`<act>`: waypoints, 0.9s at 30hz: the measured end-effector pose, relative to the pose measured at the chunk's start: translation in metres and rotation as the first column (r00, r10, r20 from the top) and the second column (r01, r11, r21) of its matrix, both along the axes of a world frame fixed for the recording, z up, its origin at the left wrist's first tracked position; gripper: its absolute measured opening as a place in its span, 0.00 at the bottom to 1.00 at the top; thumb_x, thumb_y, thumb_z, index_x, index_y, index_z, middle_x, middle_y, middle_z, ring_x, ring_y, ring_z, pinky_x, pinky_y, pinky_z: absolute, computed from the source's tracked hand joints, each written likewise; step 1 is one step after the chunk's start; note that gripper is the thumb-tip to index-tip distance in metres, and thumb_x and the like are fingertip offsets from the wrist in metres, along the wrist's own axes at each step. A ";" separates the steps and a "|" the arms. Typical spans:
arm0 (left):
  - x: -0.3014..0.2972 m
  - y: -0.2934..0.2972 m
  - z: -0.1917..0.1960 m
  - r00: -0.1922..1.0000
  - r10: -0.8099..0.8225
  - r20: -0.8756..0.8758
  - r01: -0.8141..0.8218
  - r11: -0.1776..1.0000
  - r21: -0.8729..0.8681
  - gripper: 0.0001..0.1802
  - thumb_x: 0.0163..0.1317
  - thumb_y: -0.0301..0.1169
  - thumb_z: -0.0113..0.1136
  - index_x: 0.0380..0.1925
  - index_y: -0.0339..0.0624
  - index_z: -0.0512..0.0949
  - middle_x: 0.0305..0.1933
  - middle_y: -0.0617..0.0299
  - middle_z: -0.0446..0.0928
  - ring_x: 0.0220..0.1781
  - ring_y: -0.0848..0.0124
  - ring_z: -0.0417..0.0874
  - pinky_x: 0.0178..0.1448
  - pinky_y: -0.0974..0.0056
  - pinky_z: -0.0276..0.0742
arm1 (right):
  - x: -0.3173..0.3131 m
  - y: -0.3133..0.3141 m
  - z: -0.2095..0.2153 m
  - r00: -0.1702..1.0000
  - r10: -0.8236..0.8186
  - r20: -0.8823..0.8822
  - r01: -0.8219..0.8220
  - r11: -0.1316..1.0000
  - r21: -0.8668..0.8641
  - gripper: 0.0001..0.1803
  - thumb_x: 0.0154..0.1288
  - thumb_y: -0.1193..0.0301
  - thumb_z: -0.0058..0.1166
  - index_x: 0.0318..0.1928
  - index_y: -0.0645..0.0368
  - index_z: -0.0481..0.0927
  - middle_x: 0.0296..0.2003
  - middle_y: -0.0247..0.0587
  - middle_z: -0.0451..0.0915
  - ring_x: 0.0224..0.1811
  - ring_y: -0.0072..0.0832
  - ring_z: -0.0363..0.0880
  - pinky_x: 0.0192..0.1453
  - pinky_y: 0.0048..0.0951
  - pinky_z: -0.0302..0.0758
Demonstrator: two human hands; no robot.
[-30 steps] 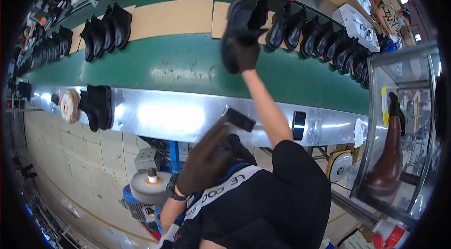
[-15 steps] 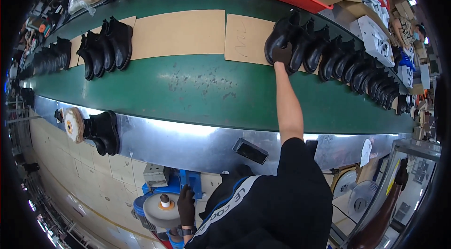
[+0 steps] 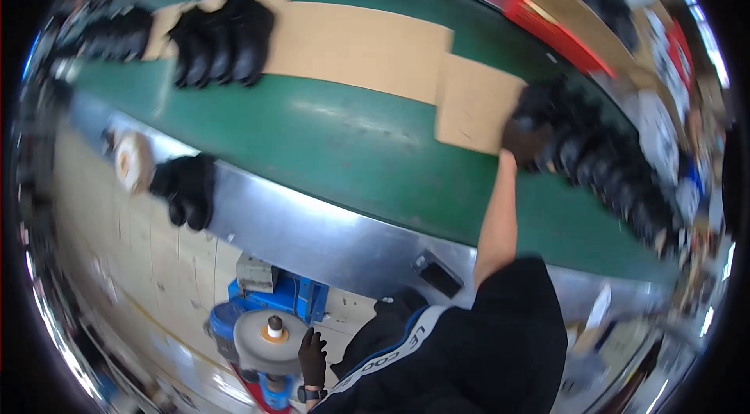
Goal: Polish and finish black leather boots using a rotating buffer machine.
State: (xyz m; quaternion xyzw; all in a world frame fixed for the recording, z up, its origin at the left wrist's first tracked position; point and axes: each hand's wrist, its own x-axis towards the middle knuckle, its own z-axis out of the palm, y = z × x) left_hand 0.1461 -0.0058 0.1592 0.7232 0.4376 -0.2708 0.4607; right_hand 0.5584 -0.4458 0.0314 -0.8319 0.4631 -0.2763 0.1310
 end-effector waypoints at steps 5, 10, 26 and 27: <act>-0.018 -0.020 -0.019 0.988 -0.151 -0.001 0.151 0.986 0.076 0.18 0.61 0.30 0.43 0.50 0.33 0.67 0.54 0.54 0.67 0.41 0.68 0.79 0.30 0.69 0.74 | 0.059 0.131 -0.022 0.685 0.569 0.456 -0.669 0.739 0.083 0.34 0.44 0.71 0.62 0.54 0.61 0.65 0.51 0.48 0.68 0.49 0.38 0.68 0.52 0.36 0.66; -0.033 -0.038 -0.004 0.938 -0.335 0.092 0.287 0.896 0.338 0.16 0.56 0.24 0.45 0.46 0.34 0.69 0.56 0.49 0.66 0.41 0.65 0.79 0.38 0.66 0.77 | 0.190 0.338 0.068 0.048 0.852 0.521 -0.995 -0.005 0.100 0.29 0.48 0.67 0.56 0.52 0.61 0.67 0.53 0.48 0.66 0.52 0.40 0.70 0.51 0.34 0.72; 0.046 -0.006 -0.013 0.824 -0.001 0.567 -0.177 0.950 0.258 0.33 0.52 0.30 0.56 0.59 0.35 0.58 0.60 0.48 0.62 0.63 0.59 0.61 0.64 0.62 0.56 | 0.072 0.362 0.183 0.109 0.901 0.419 -0.993 0.081 0.082 0.13 0.50 0.62 0.55 0.30 0.60 0.78 0.28 0.47 0.78 0.33 0.44 0.77 0.38 0.36 0.72; 0.070 0.001 -0.006 0.755 -0.042 0.655 -0.202 0.934 0.294 0.37 0.51 0.28 0.57 0.61 0.35 0.54 0.61 0.48 0.60 0.65 0.59 0.59 0.65 0.62 0.55 | 0.045 0.352 0.191 0.061 0.839 0.540 -0.998 0.055 0.027 0.13 0.51 0.64 0.57 0.30 0.62 0.78 0.22 0.44 0.77 0.27 0.35 0.78 0.33 0.29 0.71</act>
